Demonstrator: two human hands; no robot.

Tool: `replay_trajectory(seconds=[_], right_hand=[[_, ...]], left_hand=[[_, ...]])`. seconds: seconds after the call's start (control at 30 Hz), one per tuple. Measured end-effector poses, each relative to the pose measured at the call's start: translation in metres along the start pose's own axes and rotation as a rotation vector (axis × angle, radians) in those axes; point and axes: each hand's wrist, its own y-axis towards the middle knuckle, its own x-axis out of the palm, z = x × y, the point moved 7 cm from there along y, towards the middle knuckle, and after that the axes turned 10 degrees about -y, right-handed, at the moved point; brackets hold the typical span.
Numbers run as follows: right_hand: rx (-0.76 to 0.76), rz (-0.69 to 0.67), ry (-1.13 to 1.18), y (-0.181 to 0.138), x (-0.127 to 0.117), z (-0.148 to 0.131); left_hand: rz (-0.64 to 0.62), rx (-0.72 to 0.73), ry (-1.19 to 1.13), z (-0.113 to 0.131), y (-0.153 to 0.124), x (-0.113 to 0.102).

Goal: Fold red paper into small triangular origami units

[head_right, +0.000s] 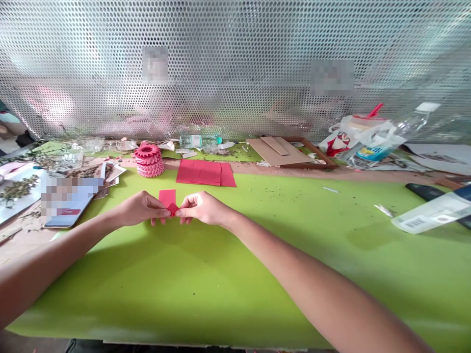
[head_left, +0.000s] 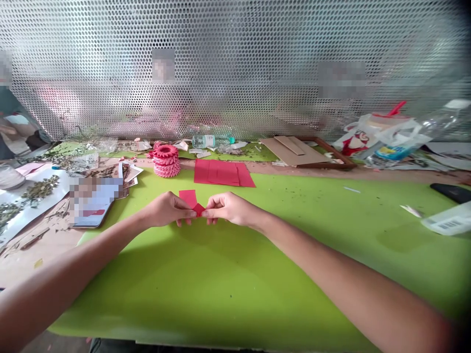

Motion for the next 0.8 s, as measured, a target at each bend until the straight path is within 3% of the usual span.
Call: replay_trajectory(seconds=[0.27,0.4,0.57,0.67,0.8], right_hand=[[0.011,-0.05,0.048,0.001,0.002,0.0],[-0.032,-0.005,-0.021,-0.003,0.004,-0.009],[-0.088,-0.069,-0.014,-0.01,0.012,-0.021],[-0.081,-0.019,0.026,-0.01,0.007,-0.022],[-0.076,0.035,0.063,-0.01,0.001,-0.023]], left_hand=[[-0.052,-0.023,-0.012,-0.003,0.001,0.001],[-0.052,0.026,0.002,0.004,-0.001,0.004],[-0.103,0.097,-0.029,0.014,-0.008,0.016],[-0.021,0.226,0.088,0.023,-0.011,0.012],[0.206,0.554,0.391,0.043,-0.023,0.002]])
